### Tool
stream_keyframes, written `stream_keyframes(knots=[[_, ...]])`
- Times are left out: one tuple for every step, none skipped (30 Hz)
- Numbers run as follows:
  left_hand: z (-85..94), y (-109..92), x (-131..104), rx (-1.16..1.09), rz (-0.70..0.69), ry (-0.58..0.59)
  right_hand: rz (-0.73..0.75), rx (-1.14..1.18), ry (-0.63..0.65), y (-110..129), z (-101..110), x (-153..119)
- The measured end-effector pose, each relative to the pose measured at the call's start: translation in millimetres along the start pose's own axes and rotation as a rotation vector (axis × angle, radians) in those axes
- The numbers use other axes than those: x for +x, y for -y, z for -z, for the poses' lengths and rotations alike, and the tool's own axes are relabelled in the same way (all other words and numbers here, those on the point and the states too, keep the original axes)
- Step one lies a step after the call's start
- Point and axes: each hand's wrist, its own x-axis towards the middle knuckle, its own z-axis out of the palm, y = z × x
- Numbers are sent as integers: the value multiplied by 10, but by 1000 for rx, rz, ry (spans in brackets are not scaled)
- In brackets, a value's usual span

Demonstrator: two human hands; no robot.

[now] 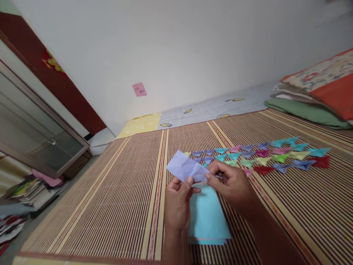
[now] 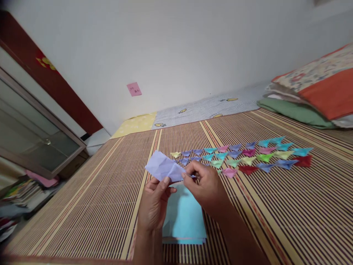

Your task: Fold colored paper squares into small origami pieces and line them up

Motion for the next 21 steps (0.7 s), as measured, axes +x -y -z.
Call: stream_keyframes(knots=[[-8, 5, 0, -4, 8, -16, -2, 17, 0, 5, -8, -2], [-15, 8, 1, -15, 15, -34, -2, 34, -4, 9, -16, -4], [-22, 9, 1, -30, 23, -51, -1, 49, -12, 13, -24, -4], [-27, 8, 2, -49, 30, -65, -2, 61, -23, 17, -33, -5], [-31, 5, 3, -70, 40, -74, -5, 71, -33, 19, -42, -5], [-34, 0, 5, -91, 53, -78, -12, 87, -44, 19, -52, -5], [-34, -5, 7, -113, 65, -77, -26, 111, -53, 17, -63, -4], [-34, -10, 10, -136, 76, -75, -43, 145, -59, 13, -74, -2], [-33, -14, 14, -160, 81, -72, -62, 186, -63, 7, -83, 2], [-31, -16, 17, -180, 80, -75, -78, 227, -62, -1, -89, 7], [-29, -16, 21, -195, 73, -83, -91, 262, -53, -11, -90, 12], [-27, -14, 25, -205, 62, -97, -100, 284, -36, -22, -84, 19], [-25, -9, 29, -209, 49, -112, -106, 290, -13, -33, -71, 26], [-23, -3, 32, -208, 35, -127, -111, 279, 12, -44, -51, 32], [-20, 6, 35, -202, 22, -137, -116, 255, 37, -52, -26, 38], [-17, 16, 37, -191, 8, -144, -120, 221, 54, -59, 3, 44], [-15, 28, 38, -178, -4, -145, -120, 180, 65, -64, 32, 48], [-12, 39, 38, -160, -13, -142, -115, 136, 70, -65, 60, 51], [-11, 51, 36, -138, -22, -138, -104, 90, 68, -64, 85, 53], [-10, 60, 33, -108, -30, -133, -92, 44, 58, -60, 104, 54], [-11, 66, 28, -72, -35, -123, -78, 2, 40, -55, 118, 54]])
